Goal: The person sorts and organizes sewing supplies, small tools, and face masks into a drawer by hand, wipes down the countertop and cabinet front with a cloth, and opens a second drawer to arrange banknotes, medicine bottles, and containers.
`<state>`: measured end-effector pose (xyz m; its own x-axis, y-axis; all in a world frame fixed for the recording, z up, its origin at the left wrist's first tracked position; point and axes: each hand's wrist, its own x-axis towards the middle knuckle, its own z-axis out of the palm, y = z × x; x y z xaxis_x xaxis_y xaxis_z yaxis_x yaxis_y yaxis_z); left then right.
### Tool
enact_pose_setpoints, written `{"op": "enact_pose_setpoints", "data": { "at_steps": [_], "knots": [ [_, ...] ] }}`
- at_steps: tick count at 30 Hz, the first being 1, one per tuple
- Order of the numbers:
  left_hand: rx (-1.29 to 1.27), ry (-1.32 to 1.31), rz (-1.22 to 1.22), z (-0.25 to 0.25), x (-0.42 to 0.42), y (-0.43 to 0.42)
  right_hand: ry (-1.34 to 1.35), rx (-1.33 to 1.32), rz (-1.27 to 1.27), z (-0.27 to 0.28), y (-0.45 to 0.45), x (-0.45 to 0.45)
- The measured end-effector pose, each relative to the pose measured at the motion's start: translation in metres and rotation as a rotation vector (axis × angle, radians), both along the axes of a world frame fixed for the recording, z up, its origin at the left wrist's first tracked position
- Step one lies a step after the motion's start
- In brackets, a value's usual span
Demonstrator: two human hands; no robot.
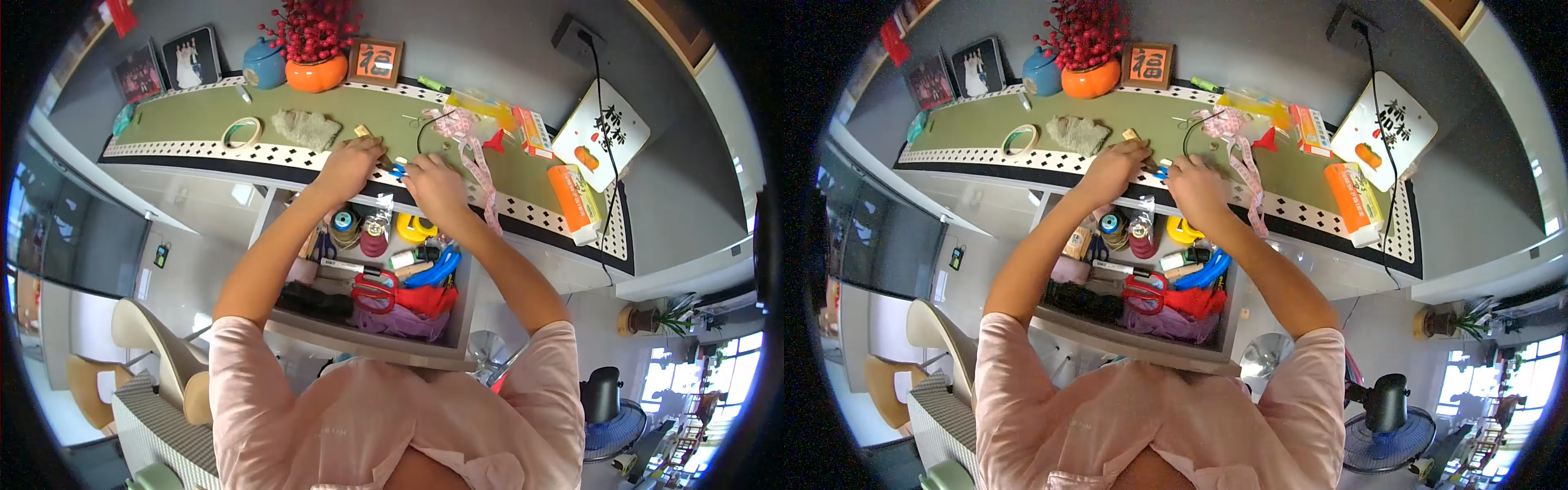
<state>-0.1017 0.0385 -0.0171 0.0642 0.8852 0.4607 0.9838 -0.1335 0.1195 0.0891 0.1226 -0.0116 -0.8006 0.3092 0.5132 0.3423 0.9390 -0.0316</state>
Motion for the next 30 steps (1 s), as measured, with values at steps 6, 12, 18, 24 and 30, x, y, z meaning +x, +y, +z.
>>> {"op": "enact_pose_setpoints", "data": {
  "at_steps": [6, 12, 18, 24, 30],
  "knots": [
    [-0.109, 0.305, 0.095, 0.008, -0.011, 0.014, -0.028, 0.078, -0.111, -0.004, 0.025, 0.005],
    [-0.034, 0.29, 0.201, 0.017, -0.007, 0.016, 0.503, -0.301, -0.133, 0.009, 0.046, 0.009],
    [0.23, -0.857, 0.252, 0.017, 0.006, 0.022, 0.575, -1.137, -0.087, 0.016, 0.033, 0.005],
    [0.113, -1.614, 0.165, 0.036, 0.034, -0.002, 0.565, -1.476, 0.125, 0.032, -0.004, -0.019],
    [0.111, -1.711, 0.154, 0.038, 0.028, -0.035, 0.49, -1.485, 0.161, 0.029, -0.022, -0.045]
  ]
}}
